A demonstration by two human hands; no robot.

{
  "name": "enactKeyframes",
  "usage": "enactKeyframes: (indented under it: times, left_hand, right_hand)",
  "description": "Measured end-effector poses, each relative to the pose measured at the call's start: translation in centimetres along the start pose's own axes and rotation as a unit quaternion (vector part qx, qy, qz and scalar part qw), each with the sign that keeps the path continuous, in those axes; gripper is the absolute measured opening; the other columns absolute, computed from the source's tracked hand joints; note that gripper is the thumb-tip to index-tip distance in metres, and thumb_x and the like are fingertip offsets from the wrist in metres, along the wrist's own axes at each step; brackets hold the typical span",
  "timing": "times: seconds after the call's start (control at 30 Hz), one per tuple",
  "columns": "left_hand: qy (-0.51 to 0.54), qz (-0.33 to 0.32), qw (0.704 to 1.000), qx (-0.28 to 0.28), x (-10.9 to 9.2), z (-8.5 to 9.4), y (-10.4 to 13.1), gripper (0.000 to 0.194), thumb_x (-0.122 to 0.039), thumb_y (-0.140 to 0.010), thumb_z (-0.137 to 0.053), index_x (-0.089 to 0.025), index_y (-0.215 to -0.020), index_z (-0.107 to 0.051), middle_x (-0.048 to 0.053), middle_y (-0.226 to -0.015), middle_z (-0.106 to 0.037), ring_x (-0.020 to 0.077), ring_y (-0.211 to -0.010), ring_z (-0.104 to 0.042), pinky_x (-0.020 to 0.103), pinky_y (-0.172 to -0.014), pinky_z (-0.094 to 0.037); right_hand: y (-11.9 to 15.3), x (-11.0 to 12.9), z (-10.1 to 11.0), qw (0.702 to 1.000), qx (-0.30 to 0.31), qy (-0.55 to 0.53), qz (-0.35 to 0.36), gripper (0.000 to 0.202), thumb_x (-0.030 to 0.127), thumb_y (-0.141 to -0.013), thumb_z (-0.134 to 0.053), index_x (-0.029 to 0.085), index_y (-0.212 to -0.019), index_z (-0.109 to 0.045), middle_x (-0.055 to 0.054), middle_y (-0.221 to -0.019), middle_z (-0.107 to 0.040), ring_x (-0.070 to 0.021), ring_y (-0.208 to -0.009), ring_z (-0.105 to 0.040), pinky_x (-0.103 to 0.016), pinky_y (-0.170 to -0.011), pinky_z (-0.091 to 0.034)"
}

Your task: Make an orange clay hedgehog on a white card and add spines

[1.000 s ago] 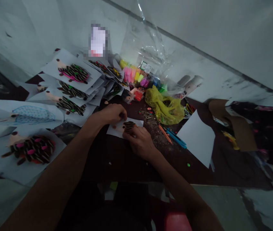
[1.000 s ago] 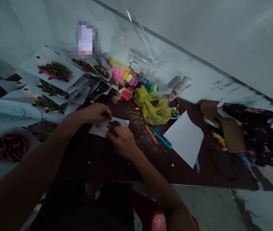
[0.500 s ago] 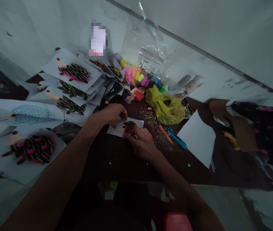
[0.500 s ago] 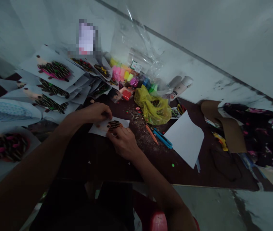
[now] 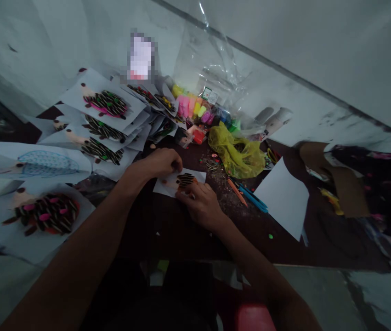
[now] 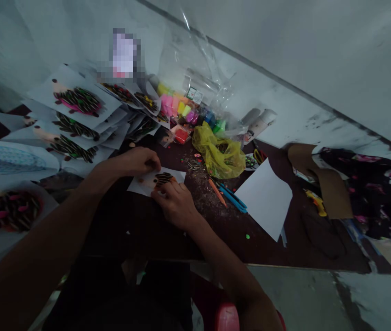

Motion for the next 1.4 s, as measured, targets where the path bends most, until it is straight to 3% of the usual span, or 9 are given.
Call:
enactKeyframes:
  times: [0.33, 0.63, 1.03, 1.17, 1.4]
  left_hand:
    - [0.008, -0.004, 1.0, -0.002, 0.1, 0.0, -0.1, 0.031, -0.011, -0.075, -0.06, -0.024, -0.093, -0.082, 0.002, -0.099, -0.079, 0.0189, -0.093, -0.07, 0.023, -0.082, -0.05]
    - [0.003, 0.0, 1.0, -0.001, 0.0, 0.0, 0.0, 0.032, -0.01, -0.076, -0.058, -0.024, -0.093, -0.081, 0.003, -0.099, -0.079, 0.019, -0.093, -0.07, 0.023, -0.08, -0.05]
    - [0.013, 0.003, 1.0, 0.002, 0.0, -0.1, 0.0, 0.032, -0.01, -0.075, -0.057, -0.023, -0.092, -0.081, 0.002, -0.098, -0.079, 0.0183, -0.089, -0.07, 0.023, -0.079, -0.051]
    - [0.024, 0.011, 1.0, 0.006, 0.1, -0.1, 0.0, 0.033, -0.011, -0.074, -0.056, -0.024, -0.092, -0.081, 0.002, -0.097, -0.079, 0.0191, -0.087, -0.072, 0.025, -0.079, -0.051]
    - [0.03, 0.014, 0.999, 0.01, 0.2, -0.1, 0.1, 0.03, -0.011, -0.075, -0.059, -0.023, -0.091, -0.081, 0.003, -0.097, -0.079, 0.0182, -0.087, -0.072, 0.024, -0.081, -0.051]
  right_hand:
    - [-0.1, 0.1, 0.2, 1.0, -0.012, 0.005, 0.004, 0.023, 0.019, -0.102, -0.048, 0.018, -0.109, -0.07, -0.009, -0.1, -0.062, -0.0204, -0.092, -0.051, -0.033, -0.075, -0.034]
    - [0.3, -0.2, 0.5, 1.0, -0.025, -0.012, 0.0, 0.03, 0.016, -0.101, -0.043, 0.019, -0.118, -0.068, -0.008, -0.103, -0.064, -0.0189, -0.091, -0.053, -0.033, -0.077, -0.037]
    - [0.1, -0.4, -0.2, 1.0, 0.011, -0.007, -0.019, 0.026, 0.016, -0.099, -0.053, 0.021, -0.119, -0.069, -0.009, -0.103, -0.061, -0.0205, -0.092, -0.051, -0.033, -0.077, -0.034]
    - [0.3, -0.6, 0.3, 0.999, -0.021, -0.009, -0.038, 0.031, 0.014, -0.098, -0.051, 0.02, -0.123, -0.068, -0.008, -0.1, -0.062, -0.0205, -0.091, -0.052, -0.033, -0.078, -0.034]
    - [0.3, -0.8, 0.5, 0.998, -0.037, 0.005, -0.05, 0.028, 0.013, -0.099, -0.047, 0.022, -0.107, -0.073, -0.006, -0.095, -0.064, -0.0192, -0.085, -0.051, -0.033, -0.075, -0.034]
Point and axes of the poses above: each hand's wrist, its own y-axis away from the middle knuckle, its own z-axis out of the back of the hand, x = y × z, the point moved 7 cm from there along -y, towards the middle knuckle
